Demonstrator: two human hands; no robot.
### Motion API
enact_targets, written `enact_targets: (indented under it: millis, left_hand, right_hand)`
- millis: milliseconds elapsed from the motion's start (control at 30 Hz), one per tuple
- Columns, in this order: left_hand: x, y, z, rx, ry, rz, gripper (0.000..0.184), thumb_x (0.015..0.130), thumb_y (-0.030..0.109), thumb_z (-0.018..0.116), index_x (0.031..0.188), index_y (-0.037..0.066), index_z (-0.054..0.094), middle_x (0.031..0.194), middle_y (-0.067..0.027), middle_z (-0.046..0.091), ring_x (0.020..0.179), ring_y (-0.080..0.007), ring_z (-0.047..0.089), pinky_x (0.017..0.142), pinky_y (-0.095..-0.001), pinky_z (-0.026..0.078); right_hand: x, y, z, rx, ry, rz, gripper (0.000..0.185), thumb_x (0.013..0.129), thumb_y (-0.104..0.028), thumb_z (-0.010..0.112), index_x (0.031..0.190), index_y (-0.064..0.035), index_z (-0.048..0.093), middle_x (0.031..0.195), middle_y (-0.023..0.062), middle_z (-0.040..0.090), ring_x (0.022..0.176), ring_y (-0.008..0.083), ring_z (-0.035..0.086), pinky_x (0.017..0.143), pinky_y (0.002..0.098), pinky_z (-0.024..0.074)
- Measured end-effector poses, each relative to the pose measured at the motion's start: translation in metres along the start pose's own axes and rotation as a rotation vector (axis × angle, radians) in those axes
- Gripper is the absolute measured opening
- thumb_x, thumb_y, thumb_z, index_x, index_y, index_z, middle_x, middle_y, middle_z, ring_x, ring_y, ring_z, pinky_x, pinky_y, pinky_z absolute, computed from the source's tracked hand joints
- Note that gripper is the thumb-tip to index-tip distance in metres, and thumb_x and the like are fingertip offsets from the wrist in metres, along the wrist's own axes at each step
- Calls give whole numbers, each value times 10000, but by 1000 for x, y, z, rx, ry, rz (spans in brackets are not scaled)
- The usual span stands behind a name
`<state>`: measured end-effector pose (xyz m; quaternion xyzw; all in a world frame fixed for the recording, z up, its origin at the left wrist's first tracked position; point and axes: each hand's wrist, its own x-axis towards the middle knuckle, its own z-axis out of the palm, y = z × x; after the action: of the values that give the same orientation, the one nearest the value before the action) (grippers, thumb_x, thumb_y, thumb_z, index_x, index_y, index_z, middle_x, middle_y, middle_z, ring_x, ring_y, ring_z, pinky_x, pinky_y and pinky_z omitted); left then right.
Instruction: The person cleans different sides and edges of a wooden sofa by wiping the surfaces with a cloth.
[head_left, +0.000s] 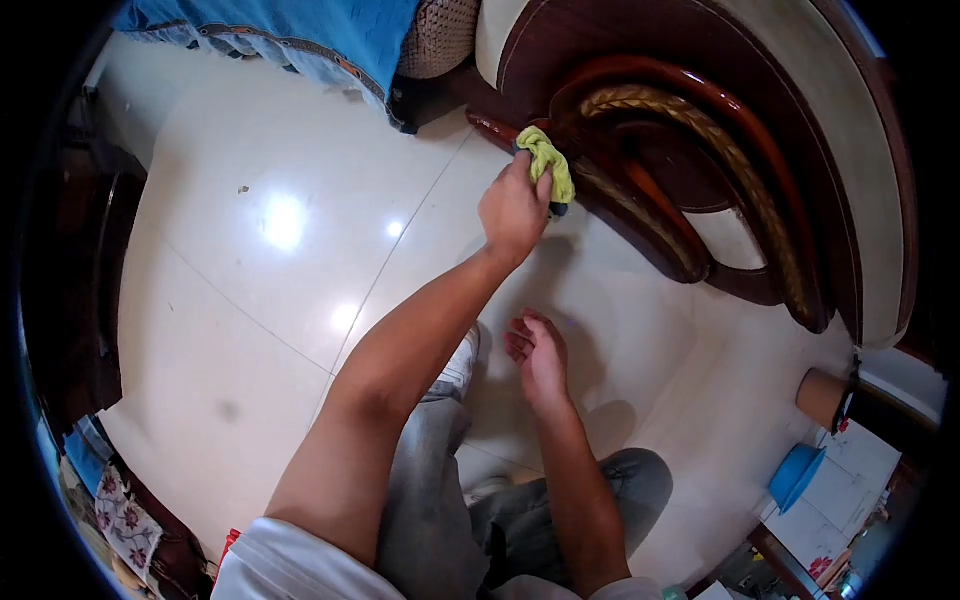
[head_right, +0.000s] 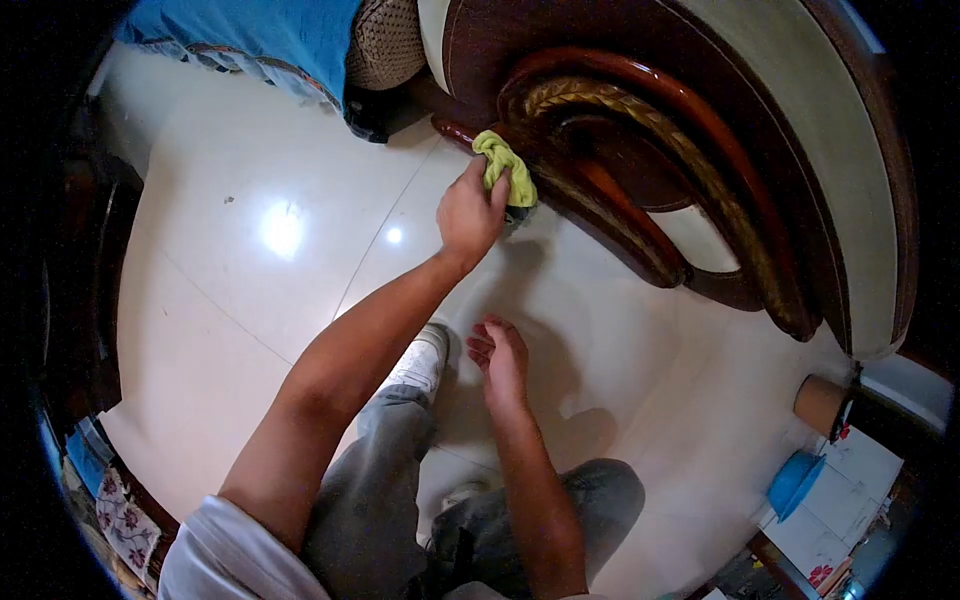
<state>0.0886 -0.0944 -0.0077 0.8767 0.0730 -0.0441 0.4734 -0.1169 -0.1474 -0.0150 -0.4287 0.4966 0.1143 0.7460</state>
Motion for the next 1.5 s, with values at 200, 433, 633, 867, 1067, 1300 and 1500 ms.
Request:
enact_targets:
  millis: [200,433,633,867,1067,1300,1500]
  left_hand:
    - [-9,13,24,-193,127,-116,266,993,299,594,1149,83,599,1043,-215,699,962,-453,655,815,-547,509]
    - [-18,-4,8,61,68,205,423,939,245,641,1336,140,543,1098,-160,668,868,-407,678,713,-503,541]
    - [-16,-20,-2,365,-137,408,606,933,274,665,1488,151,455,1101,-149,665,795,-375,693,650,-497,557]
    - [-35,-7,17,210,-127,366,681,918,295,684,1531,139,432,1056,-135,679,795,-373,693,664,-487,557]
    - [-26,9,8,200,-47,418,724,905,331,703,1549,150,422,1004,-126,703,807,-346,703,644,-465,555]
    - [-10,-9,2,474,-76,595,807,875,385,734,1577,179,394,996,-91,715,667,-295,702,558,-410,558]
    - [-10,-48,4,510,-213,329,597,910,369,671,1455,187,510,1054,-136,716,830,-350,713,700,-470,572]
  right_hand:
    - [-6,0,11,34,-17,-7,280,1011,-243,594,1229,-72,628,1063,82,678,895,207,657,801,346,525]
    - [-5,1,5,48,-12,-27,276,990,-233,598,1216,-78,632,1058,81,677,894,204,648,798,343,519]
    - [-2,0,0,58,-25,-6,270,974,-211,595,1210,-84,626,1038,76,677,879,201,643,785,342,517]
    - [-1,-3,-6,30,-25,-10,269,986,-217,597,1216,-81,622,1032,72,676,868,194,644,773,338,514]
    - [-2,-5,-8,54,-12,-18,254,993,-208,590,1210,-80,624,1036,72,677,876,194,648,769,329,513]
    - [-3,-4,-10,37,-19,-31,249,998,-211,589,1210,-85,624,1045,78,680,886,196,653,767,327,522]
    - [-5,-6,-11,52,-4,-32,247,1001,-219,597,1214,-97,624,1049,70,676,879,183,650,775,323,527]
